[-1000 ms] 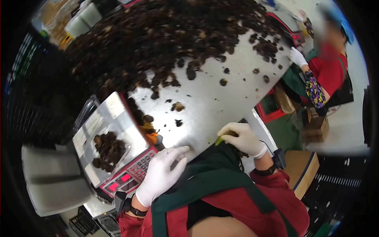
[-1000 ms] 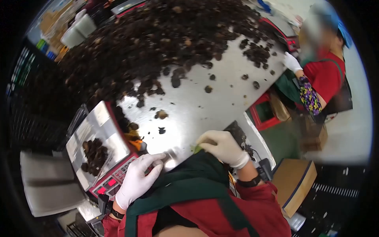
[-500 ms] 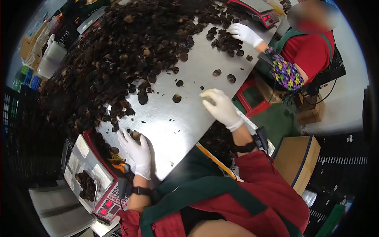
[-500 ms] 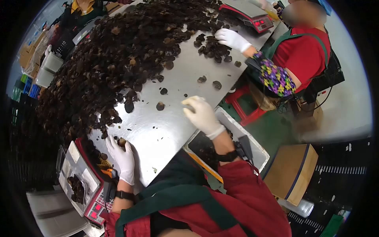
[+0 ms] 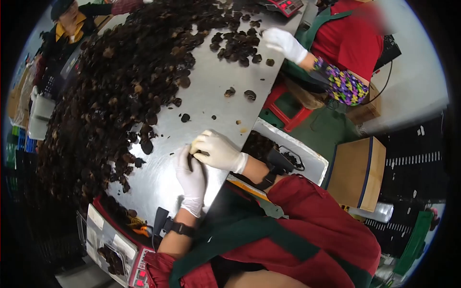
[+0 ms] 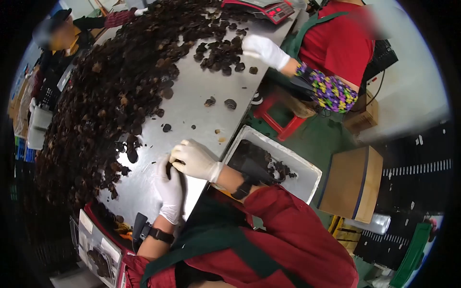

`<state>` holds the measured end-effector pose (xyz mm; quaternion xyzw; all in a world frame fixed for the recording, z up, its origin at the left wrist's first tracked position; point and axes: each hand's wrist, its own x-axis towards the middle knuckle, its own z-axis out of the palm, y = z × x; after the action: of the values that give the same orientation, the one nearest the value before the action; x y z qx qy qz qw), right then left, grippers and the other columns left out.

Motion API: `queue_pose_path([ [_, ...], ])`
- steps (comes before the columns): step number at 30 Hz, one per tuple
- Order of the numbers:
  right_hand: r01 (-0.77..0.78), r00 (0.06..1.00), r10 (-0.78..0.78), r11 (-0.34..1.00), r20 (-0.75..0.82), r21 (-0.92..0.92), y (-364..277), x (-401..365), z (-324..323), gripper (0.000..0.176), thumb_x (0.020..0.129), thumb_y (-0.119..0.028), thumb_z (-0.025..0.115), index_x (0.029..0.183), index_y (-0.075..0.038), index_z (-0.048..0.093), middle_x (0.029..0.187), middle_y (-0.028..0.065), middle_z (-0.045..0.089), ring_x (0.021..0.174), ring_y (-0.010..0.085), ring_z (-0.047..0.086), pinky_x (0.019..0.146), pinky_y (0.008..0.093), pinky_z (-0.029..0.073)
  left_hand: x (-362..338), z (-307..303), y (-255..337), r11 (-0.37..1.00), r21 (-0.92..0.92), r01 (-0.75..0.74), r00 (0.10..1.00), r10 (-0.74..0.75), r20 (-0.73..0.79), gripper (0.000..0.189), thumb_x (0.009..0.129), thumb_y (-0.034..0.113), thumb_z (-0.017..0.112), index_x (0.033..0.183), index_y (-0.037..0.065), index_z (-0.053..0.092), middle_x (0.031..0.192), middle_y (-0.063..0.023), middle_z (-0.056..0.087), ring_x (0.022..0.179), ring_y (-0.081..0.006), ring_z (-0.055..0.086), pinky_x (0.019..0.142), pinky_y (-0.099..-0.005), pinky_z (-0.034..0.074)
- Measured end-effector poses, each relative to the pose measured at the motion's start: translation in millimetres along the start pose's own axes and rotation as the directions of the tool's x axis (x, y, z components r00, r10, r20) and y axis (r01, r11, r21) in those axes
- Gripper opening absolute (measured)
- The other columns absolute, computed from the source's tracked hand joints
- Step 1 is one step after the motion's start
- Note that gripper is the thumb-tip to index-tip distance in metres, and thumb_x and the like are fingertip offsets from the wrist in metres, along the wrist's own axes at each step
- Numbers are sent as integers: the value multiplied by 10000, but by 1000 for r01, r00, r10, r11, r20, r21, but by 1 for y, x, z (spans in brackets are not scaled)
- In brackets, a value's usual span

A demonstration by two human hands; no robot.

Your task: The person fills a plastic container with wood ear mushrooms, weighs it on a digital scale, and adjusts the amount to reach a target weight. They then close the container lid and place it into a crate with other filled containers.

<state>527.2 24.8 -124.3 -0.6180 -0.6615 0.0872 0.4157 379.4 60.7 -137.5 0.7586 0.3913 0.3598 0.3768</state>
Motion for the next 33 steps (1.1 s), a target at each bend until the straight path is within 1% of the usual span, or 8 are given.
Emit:
queue_pose_path([
  [3,-17,989,25,998,-147,60,10,-24,-37,137,805,-195,711,735,-80,687,787,57,659,818,267,607,756,362,507,-12,36,22,981,-194,22,987,10,160,375,871,-53,564,1244,-20,574,1206,-192,606,1153,-329,571,1038,-396,427],
  [5,-253,950,254,967,-180,32,18,-39,-72,218,826,-189,717,664,-59,653,728,80,630,793,263,593,710,374,492,-20,53,47,975,-220,-42,942,112,317,453,864,-19,600,1312,-13,529,1299,-221,559,1239,-357,523,1083,-421,397],
  [8,-308,908,241,938,-343,-156,47,-32,-113,94,818,-153,714,853,-75,674,904,74,640,865,271,605,777,363,508,-40,75,78,906,-424,-3,829,240,505,594,852,40,660,1405,-5,448,1399,-238,479,1339,-381,447,1136,-428,348],
  [12,-294,917,149,879,-370,-375,97,-11,-121,207,792,-135,717,996,-106,690,985,74,627,999,291,585,865,382,505,-52,62,87,950,-305,-66,695,263,669,524,869,31,633,1376,28,500,1410,-213,490,1337,-375,464,1110,-404,388],
  [18,-378,900,321,912,-295,-160,108,-3,-120,107,838,-100,712,926,-39,713,853,118,683,763,264,670,704,349,524,-18,-5,42,995,-86,-58,932,85,352,390,861,9,619,1246,-8,563,1314,-230,541,1255,-397,516,1040,-422,438],
  [23,-524,827,537,843,-166,117,70,-34,-126,86,873,-69,687,918,3,679,791,58,657,704,125,621,673,295,509,25,-18,2,816,577,35,998,3,-65,581,895,207,598,1420,9,445,1488,-235,403,1432,-423,296,1181,-536,207],
  [27,-648,680,733,618,-27,445,33,-59,-140,75,916,-60,651,915,14,643,795,-8,613,742,71,578,664,252,485,61,11,-11,728,684,50,998,-19,-53,665,915,288,589,1472,-1,369,1539,-228,355,1469,-398,249,1203,-542,149],
  [33,-504,670,742,431,24,749,29,-94,-152,113,931,-6,568,1028,17,620,913,71,677,788,125,626,739,254,512,55,61,9,882,369,-292,955,248,164,586,886,213,620,1394,-24,450,1469,-257,425,1392,-431,362,1170,-506,269],
])
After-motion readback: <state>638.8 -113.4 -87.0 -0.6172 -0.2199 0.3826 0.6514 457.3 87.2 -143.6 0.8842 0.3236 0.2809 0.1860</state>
